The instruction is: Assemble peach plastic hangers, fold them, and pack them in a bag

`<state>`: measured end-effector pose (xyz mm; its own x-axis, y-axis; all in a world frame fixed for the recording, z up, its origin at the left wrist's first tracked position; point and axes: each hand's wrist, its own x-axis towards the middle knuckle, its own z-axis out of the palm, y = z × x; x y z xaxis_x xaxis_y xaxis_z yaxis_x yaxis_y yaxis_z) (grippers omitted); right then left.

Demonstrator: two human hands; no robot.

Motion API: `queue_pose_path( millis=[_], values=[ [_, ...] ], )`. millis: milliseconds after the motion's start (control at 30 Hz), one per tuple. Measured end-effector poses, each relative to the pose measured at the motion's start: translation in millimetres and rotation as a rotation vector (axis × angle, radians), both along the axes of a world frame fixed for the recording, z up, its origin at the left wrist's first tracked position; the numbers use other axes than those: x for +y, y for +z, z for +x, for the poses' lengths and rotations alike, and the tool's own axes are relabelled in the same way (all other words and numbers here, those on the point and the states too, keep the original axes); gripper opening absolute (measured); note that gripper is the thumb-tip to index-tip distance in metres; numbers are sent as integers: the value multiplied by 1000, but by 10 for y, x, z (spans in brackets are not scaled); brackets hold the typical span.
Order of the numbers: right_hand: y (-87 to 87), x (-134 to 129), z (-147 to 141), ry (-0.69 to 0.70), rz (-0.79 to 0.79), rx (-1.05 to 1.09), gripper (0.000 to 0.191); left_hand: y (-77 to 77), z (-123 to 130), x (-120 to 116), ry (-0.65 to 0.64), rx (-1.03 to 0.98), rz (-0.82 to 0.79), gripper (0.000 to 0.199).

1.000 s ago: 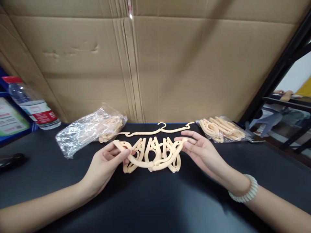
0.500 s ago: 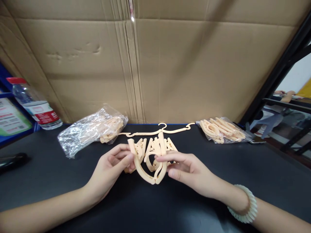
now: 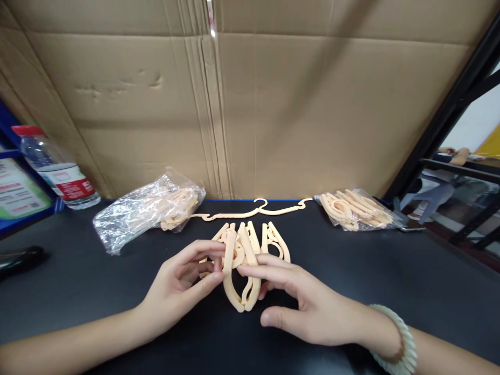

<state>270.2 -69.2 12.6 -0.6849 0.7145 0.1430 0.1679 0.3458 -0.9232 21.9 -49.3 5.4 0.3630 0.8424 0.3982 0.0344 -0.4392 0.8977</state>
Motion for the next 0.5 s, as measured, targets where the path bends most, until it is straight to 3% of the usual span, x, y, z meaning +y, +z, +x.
queue_pose_path(
  millis=[200,500],
  values=[
    [4,-52,66,2,149,-153,62,-5,24,-10,-3,34,-5,6],
    [-12,-42,160,-72,314,-273,64,-19,28,42,86,20,-143,14]
  ],
)
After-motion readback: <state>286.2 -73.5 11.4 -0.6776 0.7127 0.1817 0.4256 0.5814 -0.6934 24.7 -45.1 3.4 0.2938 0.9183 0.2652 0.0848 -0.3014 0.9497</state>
